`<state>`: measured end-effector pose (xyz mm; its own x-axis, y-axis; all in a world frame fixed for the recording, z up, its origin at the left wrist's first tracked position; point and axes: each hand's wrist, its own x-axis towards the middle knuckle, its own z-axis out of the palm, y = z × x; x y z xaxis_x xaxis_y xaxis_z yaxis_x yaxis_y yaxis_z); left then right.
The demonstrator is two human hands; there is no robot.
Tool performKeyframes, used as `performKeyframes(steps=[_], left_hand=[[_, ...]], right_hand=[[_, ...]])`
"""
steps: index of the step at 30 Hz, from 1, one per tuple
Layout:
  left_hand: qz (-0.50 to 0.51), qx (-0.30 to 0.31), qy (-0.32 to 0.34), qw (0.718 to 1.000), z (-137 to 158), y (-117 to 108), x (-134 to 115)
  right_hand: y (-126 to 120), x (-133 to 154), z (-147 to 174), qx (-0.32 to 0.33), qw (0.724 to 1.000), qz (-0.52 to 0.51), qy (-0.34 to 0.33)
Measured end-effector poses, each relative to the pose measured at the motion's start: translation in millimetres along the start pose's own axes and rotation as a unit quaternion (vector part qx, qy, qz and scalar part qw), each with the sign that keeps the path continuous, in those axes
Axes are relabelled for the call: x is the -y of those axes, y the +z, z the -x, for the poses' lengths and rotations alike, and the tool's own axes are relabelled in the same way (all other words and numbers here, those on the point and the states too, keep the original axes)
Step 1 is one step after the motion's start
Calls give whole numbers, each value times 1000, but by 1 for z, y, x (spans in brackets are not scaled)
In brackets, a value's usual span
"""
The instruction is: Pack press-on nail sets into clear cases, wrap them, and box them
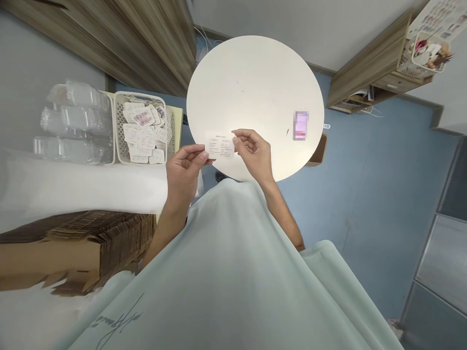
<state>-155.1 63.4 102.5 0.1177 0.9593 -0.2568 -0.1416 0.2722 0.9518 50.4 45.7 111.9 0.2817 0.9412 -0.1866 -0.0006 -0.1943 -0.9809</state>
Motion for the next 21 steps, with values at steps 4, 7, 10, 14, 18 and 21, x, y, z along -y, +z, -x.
performKeyframes(steps=[4, 7, 10, 14, 18, 21], left_hand=[[47, 59, -59, 995, -4, -5, -1], [93, 169, -126, 973, -6, -8, -4], [132, 253, -174, 942, -6, -8, -7], [158, 275, -180, 931, -2, -1, -7], [132, 238, -150, 951, -1, 5, -7], [81, 177, -101, 976, -3, 4, -3]], right_hand=[[-5, 3, -1, 13, 1000, -13, -8], [-9, 7, 0, 30, 999, -20, -13], [-10, 11, 2, 59, 998, -31, -12], [-6, 11, 4, 79, 996, -33, -8], [-3, 7, 4, 47, 999, -18, -10], [-1, 7, 6, 17, 1000, -7, -15]])
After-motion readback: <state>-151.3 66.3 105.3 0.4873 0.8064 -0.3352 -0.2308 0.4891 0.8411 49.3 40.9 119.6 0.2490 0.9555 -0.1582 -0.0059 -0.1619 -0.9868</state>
